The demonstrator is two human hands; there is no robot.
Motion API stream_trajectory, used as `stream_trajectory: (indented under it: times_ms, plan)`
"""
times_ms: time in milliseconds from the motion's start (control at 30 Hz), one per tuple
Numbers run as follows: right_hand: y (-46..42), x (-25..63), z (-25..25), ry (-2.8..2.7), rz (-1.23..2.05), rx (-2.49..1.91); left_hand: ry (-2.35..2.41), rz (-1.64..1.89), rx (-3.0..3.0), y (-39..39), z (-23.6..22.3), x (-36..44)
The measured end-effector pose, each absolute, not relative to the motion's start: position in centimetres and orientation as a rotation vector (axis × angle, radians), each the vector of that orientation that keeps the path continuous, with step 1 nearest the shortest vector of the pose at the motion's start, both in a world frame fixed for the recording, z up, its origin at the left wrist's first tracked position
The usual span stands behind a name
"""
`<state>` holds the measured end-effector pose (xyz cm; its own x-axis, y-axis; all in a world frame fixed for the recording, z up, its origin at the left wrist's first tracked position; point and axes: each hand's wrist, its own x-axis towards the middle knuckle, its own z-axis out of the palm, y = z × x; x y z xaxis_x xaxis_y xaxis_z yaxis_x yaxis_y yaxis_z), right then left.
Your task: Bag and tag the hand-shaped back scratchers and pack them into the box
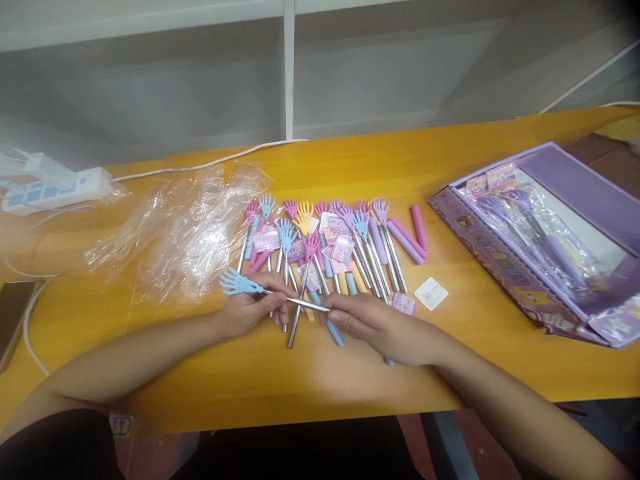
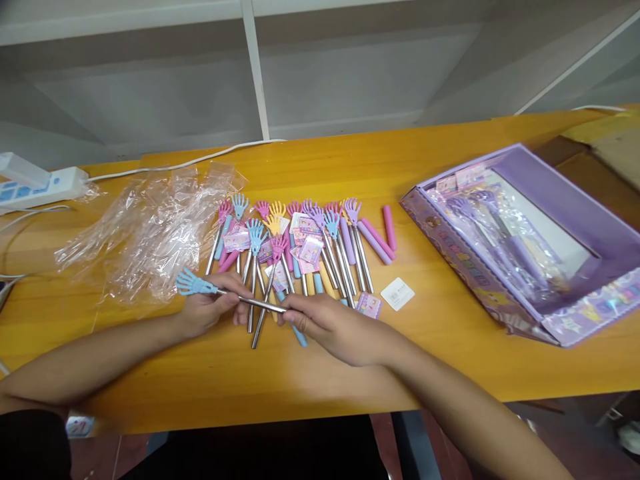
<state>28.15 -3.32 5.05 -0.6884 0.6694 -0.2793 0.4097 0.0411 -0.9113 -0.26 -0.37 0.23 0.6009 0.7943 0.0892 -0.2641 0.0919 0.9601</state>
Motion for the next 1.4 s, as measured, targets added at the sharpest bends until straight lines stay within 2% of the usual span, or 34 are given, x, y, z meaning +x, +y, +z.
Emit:
stream_trajectory:
  times_ms: [133,300,500,867,1100,1300,1400]
  plan:
    - [-2.4,29.8,5.1,-2.132,1.537,-1.238,0.612,1.01,1.126,0.1,-0.4,-0.2]
    - [-2.0,30.8,5.1,-2.233,1.266,-1.314,0.638,0.958,1.125,0.5,-0.5,-0.3]
    - [-1.1,33.1,5.1,-2.433,0.614,-1.397,0.674,0.964,1.116,0.4,-0.4,-0.2]
    - [-2.6,31.1,2.6,-2.656,0.148,-1.42,0.697,0.993,1.109,0.6,-0.1,-0.1]
    - [-3.6,30.2,2.6,-2.655,0.108,-1.615,0.676,1.001,1.099,0.5,-0.1,-0.1]
    - [-3.6,29.5,2.6,-2.421,0.45,-1.956,0.698,0.995,1.087,0.5,-0.2,-0.1]
    - [-3.2,29.6,3.1,-2.295,0.526,-1.956,0.716,0.99,1.075,0.5,-0.3,-0.2]
